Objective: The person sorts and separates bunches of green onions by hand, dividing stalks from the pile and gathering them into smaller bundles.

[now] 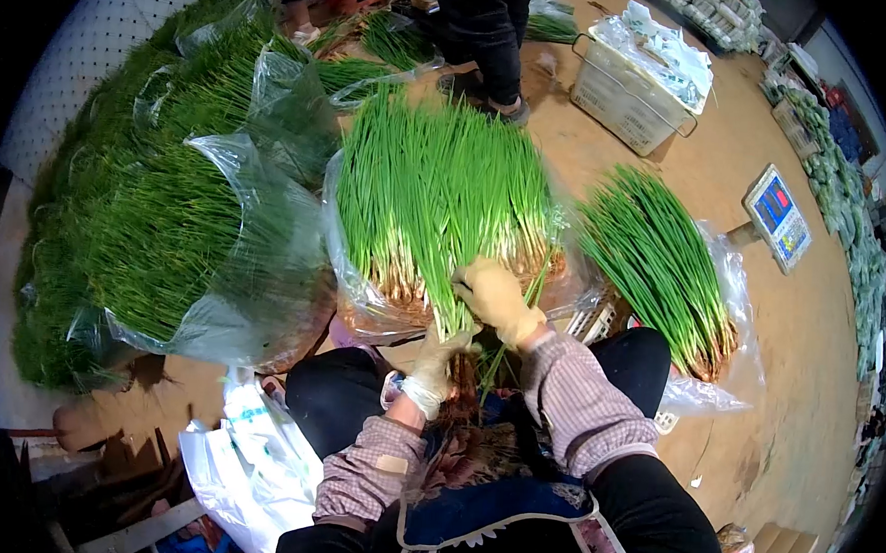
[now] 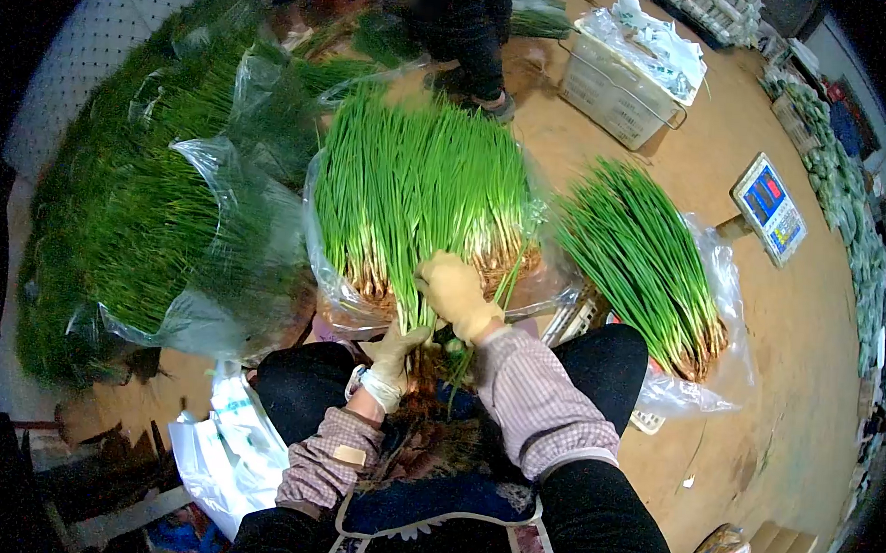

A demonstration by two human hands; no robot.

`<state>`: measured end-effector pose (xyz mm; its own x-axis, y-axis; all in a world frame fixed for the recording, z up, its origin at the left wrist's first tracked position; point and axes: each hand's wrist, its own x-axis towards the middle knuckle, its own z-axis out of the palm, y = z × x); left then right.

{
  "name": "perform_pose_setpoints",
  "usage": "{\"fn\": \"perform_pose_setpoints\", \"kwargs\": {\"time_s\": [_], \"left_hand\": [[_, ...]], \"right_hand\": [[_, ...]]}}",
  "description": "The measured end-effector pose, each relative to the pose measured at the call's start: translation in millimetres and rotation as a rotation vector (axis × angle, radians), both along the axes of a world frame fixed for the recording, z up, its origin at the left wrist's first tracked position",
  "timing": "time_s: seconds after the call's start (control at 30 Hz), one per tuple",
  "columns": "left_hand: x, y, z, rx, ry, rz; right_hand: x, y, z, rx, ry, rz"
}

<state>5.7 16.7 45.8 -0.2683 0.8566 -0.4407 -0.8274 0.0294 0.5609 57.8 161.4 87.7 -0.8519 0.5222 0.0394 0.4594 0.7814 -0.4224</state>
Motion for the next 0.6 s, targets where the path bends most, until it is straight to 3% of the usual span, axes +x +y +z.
{"fn": "perform_pose_setpoints", "kwargs": {"time_s": [0.07, 0.13, 0.2, 0.27, 0.33, 0.37, 0.4, 0.47, 0.53, 0.57, 0.6], "left_hand": [[-1.6, 2.9, 4.2, -0.026, -0.016, -0.001], [-0.1, 4.5, 10.9, -0.062, -0.135, -0.089], [0.1, 4.4, 16.3, -0.071, -0.116, -0.109], [-0.2, 1.9, 11.2, -0.081, -0.096, -0.129], [-1.9, 2.5, -2.6, -0.052, -0.033, -0.118], [-3.0, 1.8, 17.3, -0.054, -0.047, -0.173], [-2.8, 2.2, 24.5, -0.066, -0.267, -0.196], [-5.3, -3.8, -1.3, 0.105, -0.273, -0.301], [-3.8, -2.5, 40.5, -0.010, 0.048, -0.166], [-0.1, -6.7, 42.7, -0.015, 0.153, -0.116], [-5.8, -2.5, -14.9, 0.097, 0.151, -0.156]], "right_hand": [[11.3, -10.0, 8.3, 0.024, 0.144, 0.041], [21.0, -13.3, 11.7, -0.181, 0.421, 0.065], [28.1, -9.6, 8.8, -0.912, 0.545, -0.260], [37.7, -2.3, 16.0, -1.232, 0.734, -0.423], [46.7, -0.7, 14.1, -1.271, 0.724, -0.413], [49.6, -0.9, 12.2, -1.310, 0.711, -0.401], [51.0, -2.1, 11.2, -1.365, 0.731, -0.413], [54.5, -1.7, 11.2, -1.454, 0.767, -0.478], [59.6, 9.0, 1.9, -0.118, 0.683, -0.182], [59.6, 11.7, 19.3, -0.782, 0.837, -0.309], [59.2, 14.0, 38.2, -1.379, 1.113, -0.594]]}}
